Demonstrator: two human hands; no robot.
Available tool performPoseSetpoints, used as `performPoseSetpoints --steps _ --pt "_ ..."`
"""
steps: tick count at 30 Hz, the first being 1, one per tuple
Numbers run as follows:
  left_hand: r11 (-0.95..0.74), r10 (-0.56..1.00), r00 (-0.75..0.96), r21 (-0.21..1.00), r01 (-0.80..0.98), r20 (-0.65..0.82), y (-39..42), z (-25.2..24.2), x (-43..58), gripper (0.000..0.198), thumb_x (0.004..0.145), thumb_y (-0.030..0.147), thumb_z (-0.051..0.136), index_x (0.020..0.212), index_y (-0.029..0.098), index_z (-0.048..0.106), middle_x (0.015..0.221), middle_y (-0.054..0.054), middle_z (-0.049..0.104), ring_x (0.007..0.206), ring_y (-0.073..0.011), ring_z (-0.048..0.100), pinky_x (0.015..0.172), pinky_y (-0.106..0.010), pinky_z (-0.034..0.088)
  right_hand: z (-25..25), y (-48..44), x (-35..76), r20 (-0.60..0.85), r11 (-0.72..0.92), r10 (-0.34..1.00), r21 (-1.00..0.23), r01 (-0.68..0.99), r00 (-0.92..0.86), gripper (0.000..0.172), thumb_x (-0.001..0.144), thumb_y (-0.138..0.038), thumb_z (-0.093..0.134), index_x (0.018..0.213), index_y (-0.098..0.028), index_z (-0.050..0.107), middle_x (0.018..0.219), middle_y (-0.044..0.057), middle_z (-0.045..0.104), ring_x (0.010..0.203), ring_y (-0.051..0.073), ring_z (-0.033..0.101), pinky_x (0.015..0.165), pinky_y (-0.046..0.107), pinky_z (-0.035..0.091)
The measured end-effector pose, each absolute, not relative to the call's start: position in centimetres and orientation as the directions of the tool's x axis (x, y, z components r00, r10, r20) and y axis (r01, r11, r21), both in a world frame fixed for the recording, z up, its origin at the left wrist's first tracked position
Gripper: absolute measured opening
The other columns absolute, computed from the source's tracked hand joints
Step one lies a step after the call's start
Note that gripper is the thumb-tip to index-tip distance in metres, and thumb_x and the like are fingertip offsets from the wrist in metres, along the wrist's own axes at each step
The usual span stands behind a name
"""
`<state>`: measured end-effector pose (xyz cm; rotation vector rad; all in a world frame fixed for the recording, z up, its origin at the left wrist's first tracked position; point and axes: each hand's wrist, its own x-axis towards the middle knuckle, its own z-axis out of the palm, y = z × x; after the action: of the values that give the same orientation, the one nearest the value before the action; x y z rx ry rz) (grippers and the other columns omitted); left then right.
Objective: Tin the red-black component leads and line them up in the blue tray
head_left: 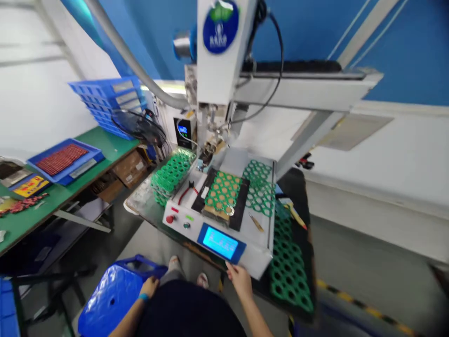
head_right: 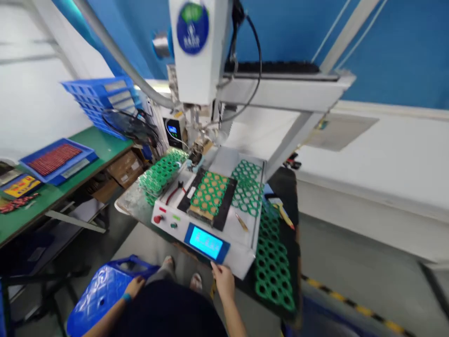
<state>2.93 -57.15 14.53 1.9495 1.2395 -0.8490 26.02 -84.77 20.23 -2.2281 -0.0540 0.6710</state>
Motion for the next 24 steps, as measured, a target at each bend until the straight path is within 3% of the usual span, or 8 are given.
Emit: performPoseSetpoints --steps 4,14,19,24 --pt "-0.374 0.452 0.35 0.182 0.909 -0.821 -56.8 14.1 2.4 0.028 0.089 0.036 0.054 0.105 0.014 0.06 0.109 -0.005 0.063 0.103 -0.0217 0.06 0.089 -0.041 0.049 18.7 -85.0 25.6 -0.515 -0.732 0.17 -0.637 -0.242 0.84 0.036 0.09 -0.045 0.051 0.074 -0.015 0.062 0.069 -0.001 0.064 0.064 0.013 0.062 0.069 0.032 0.052" --pt "-0.362 0.465 0.348 0.183 0.914 -0.814 -56.9 15.0 2.6 0.028 0.09 0.037 0.053 0.103 0.013 0.06 0.106 -0.006 0.063 0.099 -0.0202 0.06 0.088 -0.041 0.049 19.2 -83.8 25.4 -0.528 -0.765 -0.01 -0.543 -0.346 0.849 0.033 0.09 -0.044 0.05 0.077 -0.016 0.062 0.074 0.001 0.064 0.068 0.013 0.06 0.069 0.032 0.051" --pt "-0.361 0.469 0.346 0.181 0.915 -0.813 -56.7 14.9 2.6 0.028 0.089 0.036 0.054 0.104 0.013 0.06 0.107 -0.006 0.063 0.099 -0.0203 0.06 0.087 -0.04 0.05 18.2 -83.4 25.1 -0.544 -0.71 -0.043 -0.574 -0.409 0.838 0.03 0.091 -0.043 0.051 0.084 -0.016 0.063 0.08 0.002 0.065 0.069 0.013 0.061 0.069 0.032 0.052" --pt "-0.375 0.461 0.364 0.194 0.907 -0.809 -56.5 15.4 2.4 0.028 0.089 0.036 0.053 0.103 0.013 0.06 0.106 -0.006 0.063 0.098 -0.0201 0.06 0.086 -0.041 0.05 18.2 -83.7 25.0 -0.539 -0.636 0.014 -0.655 -0.408 0.842 0.033 0.09 -0.045 0.051 0.082 -0.014 0.063 0.076 0.0 0.065 0.066 0.013 0.062 0.067 0.032 0.053"
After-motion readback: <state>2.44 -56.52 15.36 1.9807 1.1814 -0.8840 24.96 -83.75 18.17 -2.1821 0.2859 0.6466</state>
